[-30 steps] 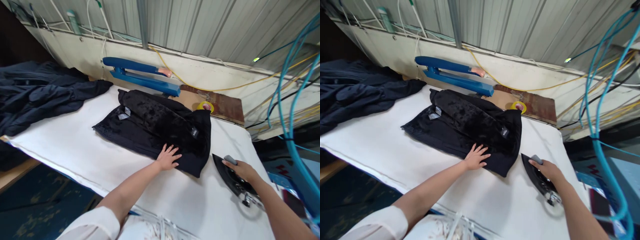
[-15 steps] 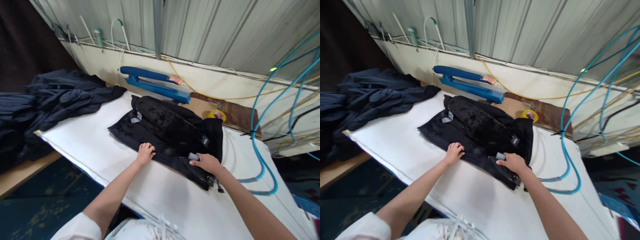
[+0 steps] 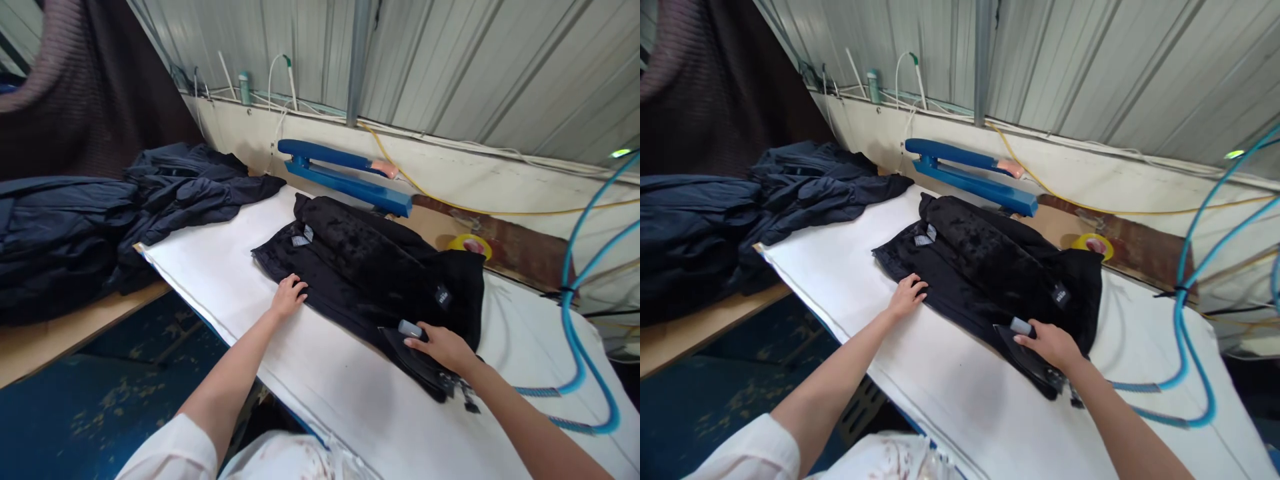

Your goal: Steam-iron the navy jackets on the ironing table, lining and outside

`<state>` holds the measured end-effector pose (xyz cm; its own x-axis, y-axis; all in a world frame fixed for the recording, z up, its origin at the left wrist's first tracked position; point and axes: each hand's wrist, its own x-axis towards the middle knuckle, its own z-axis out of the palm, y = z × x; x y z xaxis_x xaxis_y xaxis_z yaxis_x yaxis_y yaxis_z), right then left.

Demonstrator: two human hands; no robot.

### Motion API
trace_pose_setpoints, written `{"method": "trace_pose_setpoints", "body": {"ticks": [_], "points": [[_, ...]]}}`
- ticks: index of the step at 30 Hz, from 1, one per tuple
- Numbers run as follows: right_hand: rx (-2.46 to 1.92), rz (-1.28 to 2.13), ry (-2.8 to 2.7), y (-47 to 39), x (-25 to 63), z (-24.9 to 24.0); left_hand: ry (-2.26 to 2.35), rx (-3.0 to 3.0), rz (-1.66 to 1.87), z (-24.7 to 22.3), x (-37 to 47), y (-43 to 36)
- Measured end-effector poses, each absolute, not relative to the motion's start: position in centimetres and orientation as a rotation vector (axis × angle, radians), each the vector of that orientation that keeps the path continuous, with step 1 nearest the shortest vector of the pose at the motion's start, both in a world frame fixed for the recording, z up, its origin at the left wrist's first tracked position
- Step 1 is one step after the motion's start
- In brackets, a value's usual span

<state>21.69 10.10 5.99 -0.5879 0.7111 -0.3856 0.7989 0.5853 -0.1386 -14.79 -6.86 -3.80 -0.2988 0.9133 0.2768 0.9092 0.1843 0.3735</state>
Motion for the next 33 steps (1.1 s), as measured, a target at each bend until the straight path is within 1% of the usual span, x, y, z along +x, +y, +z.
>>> {"method": "trace_pose_setpoints", "body": {"ticks": [6, 13, 19, 24, 26, 28, 31, 33], "points": [[1.198, -0.343, 2.562, 8.8, 18.3, 6.3, 2.460, 1.824, 0.727, -3.6, -14.1, -7.0], [1.221, -0.311, 2.565, 7.0, 13.7, 6.5, 2.351, 1.844, 0.832, -3.7, -16.5, -6.9], [1.292, -0.348, 2.528, 5.3, 8.2, 7.2, 2.355, 1.873, 0.969, -4.1, -19.2, -7.4], [1.263, -0.297, 2.527, 4.1, 2.7, 7.7, 2.133, 1.770, 1.125, -3.3, -23.5, -7.1], [1.254, -0.289, 2.531, 3.8, 0.5, 7.6, 2.190, 1.701, 1.191, -2.4, -25.8, -6.9], [1.252, -0.290, 2.535, 3.6, -1.5, 7.4, 2.352, 1.570, 1.230, -1.4, -28.2, -6.6], [1.260, -0.306, 2.521, 3.2, -4.4, 7.3, 2.481, 1.391, 1.151, -0.4, -31.4, -6.0], [1.279, -0.317, 2.502, 2.9, -6.2, 7.4, 2.378, 1.305, 1.021, -0.1, -33.2, -5.4]]}}
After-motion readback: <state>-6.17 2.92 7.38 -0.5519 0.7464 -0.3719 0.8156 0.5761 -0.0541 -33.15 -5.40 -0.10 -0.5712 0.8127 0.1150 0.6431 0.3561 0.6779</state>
